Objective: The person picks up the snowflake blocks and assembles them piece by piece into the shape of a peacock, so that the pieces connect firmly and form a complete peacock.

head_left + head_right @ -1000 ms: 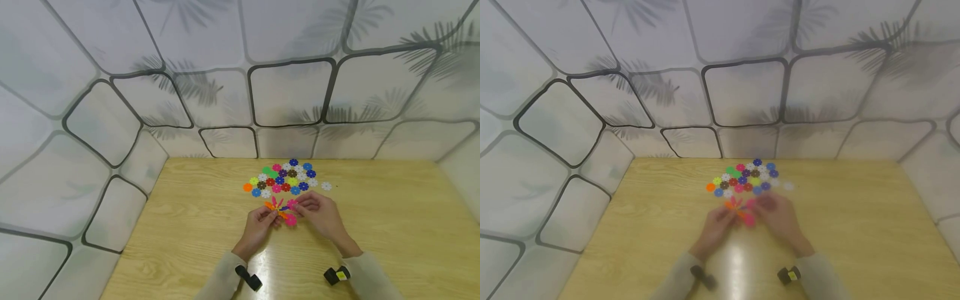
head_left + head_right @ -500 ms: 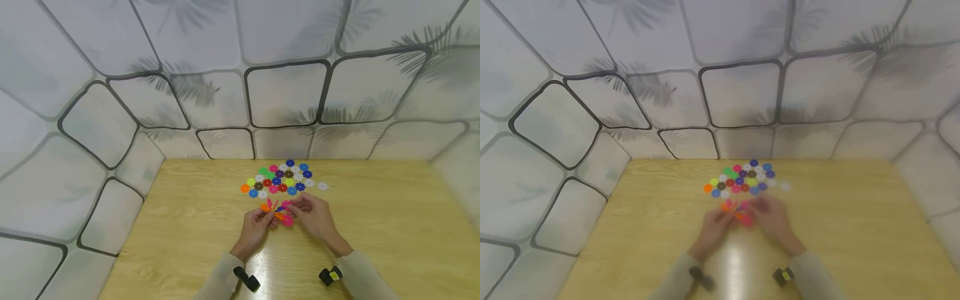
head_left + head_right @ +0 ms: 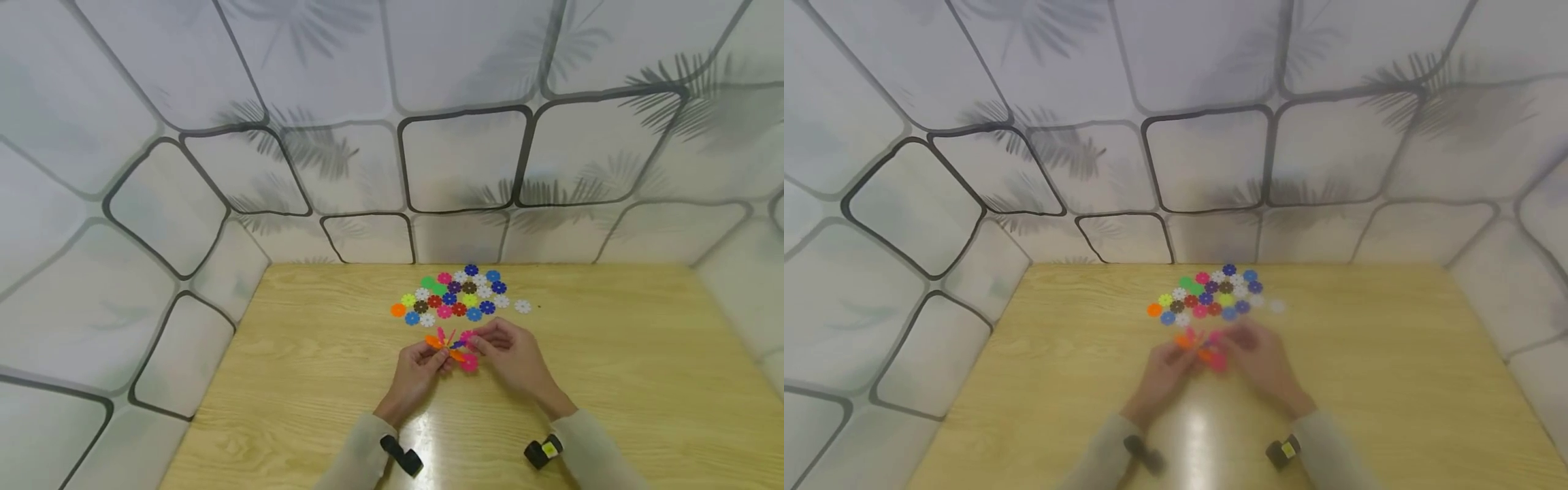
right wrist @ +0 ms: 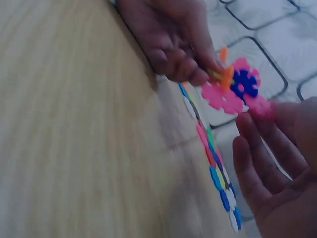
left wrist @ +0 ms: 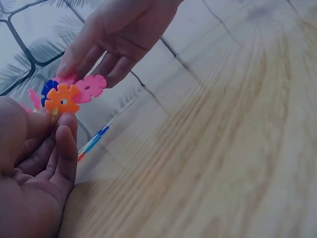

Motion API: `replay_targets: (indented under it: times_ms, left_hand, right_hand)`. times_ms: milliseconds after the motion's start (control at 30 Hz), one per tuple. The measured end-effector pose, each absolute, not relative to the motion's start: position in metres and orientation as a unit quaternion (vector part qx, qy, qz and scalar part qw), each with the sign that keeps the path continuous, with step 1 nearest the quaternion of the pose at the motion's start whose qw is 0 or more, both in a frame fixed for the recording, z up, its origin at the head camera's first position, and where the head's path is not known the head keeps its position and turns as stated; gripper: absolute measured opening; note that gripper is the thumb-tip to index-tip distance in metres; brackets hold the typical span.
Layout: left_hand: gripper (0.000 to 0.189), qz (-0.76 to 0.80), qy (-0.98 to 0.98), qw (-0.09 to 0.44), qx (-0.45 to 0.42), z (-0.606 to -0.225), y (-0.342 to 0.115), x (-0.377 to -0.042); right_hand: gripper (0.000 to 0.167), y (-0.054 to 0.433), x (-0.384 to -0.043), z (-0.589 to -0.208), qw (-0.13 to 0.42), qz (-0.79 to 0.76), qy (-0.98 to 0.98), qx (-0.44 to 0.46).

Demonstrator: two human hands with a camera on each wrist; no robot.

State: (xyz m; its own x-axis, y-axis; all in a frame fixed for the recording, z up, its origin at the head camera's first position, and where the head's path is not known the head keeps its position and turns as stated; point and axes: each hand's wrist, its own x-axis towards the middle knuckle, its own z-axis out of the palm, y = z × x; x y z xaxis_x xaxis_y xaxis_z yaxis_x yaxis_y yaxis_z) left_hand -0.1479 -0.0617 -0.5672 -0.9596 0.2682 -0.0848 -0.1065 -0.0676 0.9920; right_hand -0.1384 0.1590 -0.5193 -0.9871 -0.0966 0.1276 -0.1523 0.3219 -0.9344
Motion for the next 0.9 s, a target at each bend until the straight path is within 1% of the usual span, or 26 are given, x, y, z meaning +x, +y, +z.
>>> replay_targets:
  times_ms: [100, 233, 333, 400, 467, 600, 700, 767, 900]
  left_hand:
    - [0.024, 0.725, 0.674, 0.13, 0.066, -0.57, -0.063, -0.149]
    - [0.026, 0.725, 0.674, 0.123, 0.07, -0.574, -0.064, -0.152]
    - [0.026, 0.728, 0.67, 0.129, 0.07, -0.572, -0.064, -0.151]
    - [0.025, 0.729, 0.667, 0.135, 0.071, -0.571, -0.063, -0.15]
    - [0.025, 0.725, 0.67, 0.142, 0.074, -0.57, -0.061, -0.149]
    - [0.028, 0.711, 0.682, 0.144, 0.091, -0.57, -0.059, -0.148]
    - [0.029, 0.703, 0.689, 0.142, 0.102, -0.572, -0.059, -0.147]
    - [0.029, 0.699, 0.693, 0.14, 0.107, -0.572, -0.059, -0.148]
    - [0.029, 0.705, 0.687, 0.141, 0.11, -0.572, -0.06, -0.148]
  right_hand:
    - [0.025, 0.168, -0.151, -0.527, 0.031, 0.522, -0.849, 0.077]
    - [0.042, 0.17, -0.173, -0.54, 0.031, 0.382, -0.92, 0.085]
    - [0.05, 0.168, -0.182, -0.545, 0.018, 0.29, -0.952, 0.099]
    - [0.047, 0.166, -0.184, -0.546, 0.017, 0.264, -0.959, 0.097]
    - [0.04, 0.164, -0.183, -0.544, 0.011, 0.273, -0.958, 0.089]
    - [0.026, 0.166, -0.178, -0.536, -0.019, 0.344, -0.936, 0.071]
    - [0.02, 0.171, -0.173, -0.529, -0.031, 0.414, -0.907, 0.075]
    - [0.018, 0.174, -0.17, -0.526, -0.026, 0.463, -0.882, 0.086]
    - [0.021, 0.176, -0.165, -0.523, -0.002, 0.529, -0.843, 0.1]
